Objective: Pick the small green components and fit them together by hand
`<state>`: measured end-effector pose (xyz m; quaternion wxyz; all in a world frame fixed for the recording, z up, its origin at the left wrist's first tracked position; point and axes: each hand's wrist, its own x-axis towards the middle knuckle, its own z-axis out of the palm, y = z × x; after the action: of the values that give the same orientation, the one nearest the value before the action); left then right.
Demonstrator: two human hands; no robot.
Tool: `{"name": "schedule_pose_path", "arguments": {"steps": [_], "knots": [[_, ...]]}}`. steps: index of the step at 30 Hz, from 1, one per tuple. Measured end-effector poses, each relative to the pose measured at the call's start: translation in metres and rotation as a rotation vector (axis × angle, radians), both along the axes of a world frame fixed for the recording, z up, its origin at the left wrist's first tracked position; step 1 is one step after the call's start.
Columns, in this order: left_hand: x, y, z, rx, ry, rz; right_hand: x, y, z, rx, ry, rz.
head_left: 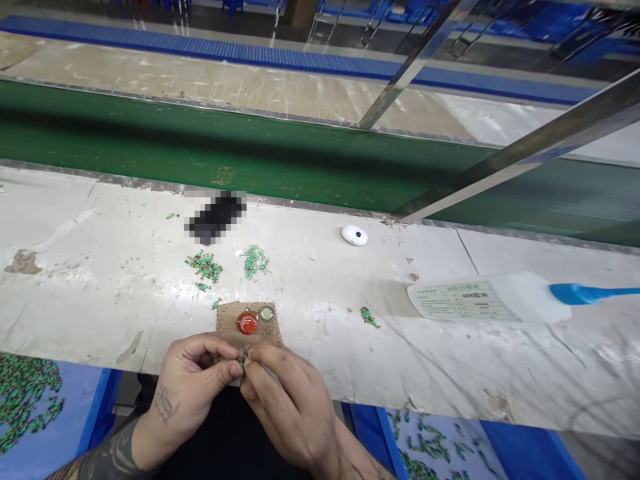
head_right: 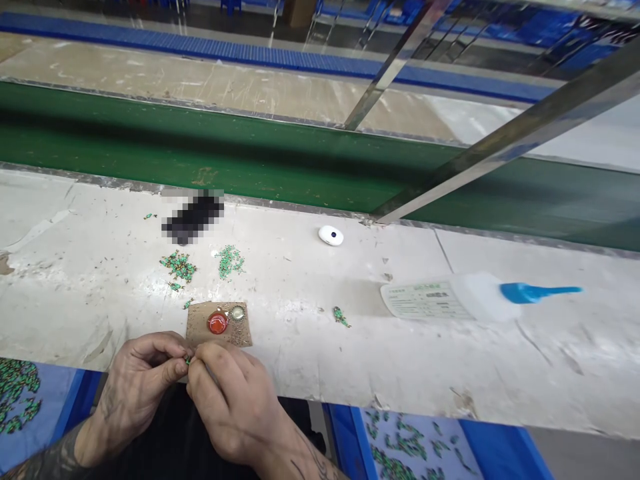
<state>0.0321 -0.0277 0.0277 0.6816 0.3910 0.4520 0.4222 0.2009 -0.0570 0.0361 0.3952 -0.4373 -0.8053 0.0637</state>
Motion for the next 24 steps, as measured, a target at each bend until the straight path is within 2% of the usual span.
{"name": "schedule_pose_path", "arguments": {"steps": [7, 13, 24], "knots": [[0.002, 0.000, 0.008, 0.162, 0.101, 0.001, 0.000, -0.001, 0.002, 0.027, -0.014, -0.015], [0.003, -0.003, 0.011, 0.195, 0.141, 0.023, -0.003, -0.003, -0.002, 0.091, -0.042, -0.015], [0.012, -0.007, 0.009, 0.204, 0.107, 0.112, -0.005, -0.005, -0.002, 0.097, -0.030, -0.005]]}}
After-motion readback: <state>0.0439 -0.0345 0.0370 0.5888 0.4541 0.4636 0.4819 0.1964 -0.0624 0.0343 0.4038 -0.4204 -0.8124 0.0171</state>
